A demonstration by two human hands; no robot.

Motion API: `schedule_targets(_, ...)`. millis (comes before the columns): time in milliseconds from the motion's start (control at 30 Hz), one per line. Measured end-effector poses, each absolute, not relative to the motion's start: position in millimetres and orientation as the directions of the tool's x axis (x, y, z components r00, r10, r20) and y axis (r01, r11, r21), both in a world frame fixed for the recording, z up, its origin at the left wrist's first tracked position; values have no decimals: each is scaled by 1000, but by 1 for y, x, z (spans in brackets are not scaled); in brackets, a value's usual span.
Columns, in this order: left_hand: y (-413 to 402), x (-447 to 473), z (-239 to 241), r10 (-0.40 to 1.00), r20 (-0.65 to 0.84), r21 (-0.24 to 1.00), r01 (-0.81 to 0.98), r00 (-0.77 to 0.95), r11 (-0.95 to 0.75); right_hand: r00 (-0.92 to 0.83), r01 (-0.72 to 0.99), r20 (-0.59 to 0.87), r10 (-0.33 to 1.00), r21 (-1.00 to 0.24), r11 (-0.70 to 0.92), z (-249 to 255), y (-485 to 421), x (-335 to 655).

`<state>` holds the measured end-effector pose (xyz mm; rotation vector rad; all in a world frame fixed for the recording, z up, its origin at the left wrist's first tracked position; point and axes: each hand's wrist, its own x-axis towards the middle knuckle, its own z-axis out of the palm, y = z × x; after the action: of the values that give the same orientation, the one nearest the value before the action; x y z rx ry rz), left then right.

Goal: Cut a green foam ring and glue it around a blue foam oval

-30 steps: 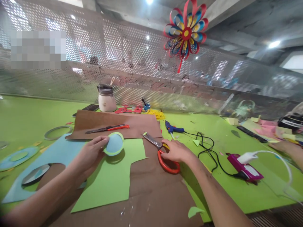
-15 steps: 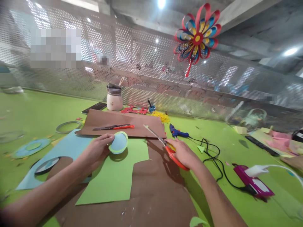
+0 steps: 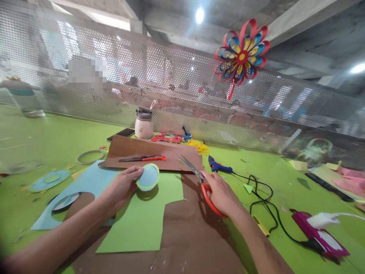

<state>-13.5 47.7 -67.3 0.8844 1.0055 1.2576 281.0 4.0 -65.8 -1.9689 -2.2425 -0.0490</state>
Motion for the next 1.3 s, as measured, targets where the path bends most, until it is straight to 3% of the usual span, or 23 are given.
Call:
schedule_targets(500,44,-13,-68,999,-45,970,-239,23,49,-97,975,244,965,-169,141,-83,14,275)
schedule_targets(1067,47,-13,-81,997,-39,976,-210,71,54,-197,980,269,943,79,182,-101,13,276)
schedule_targets(1200,48,-13,-82,996,-63,976,-205,66,76,-184,983,286,940,70,171,-87,12,300)
schedule_targets(1300,48,-13,-81,995,-72,973,-216,68,85,-141,988,353,925,-5,153,-78,13,306)
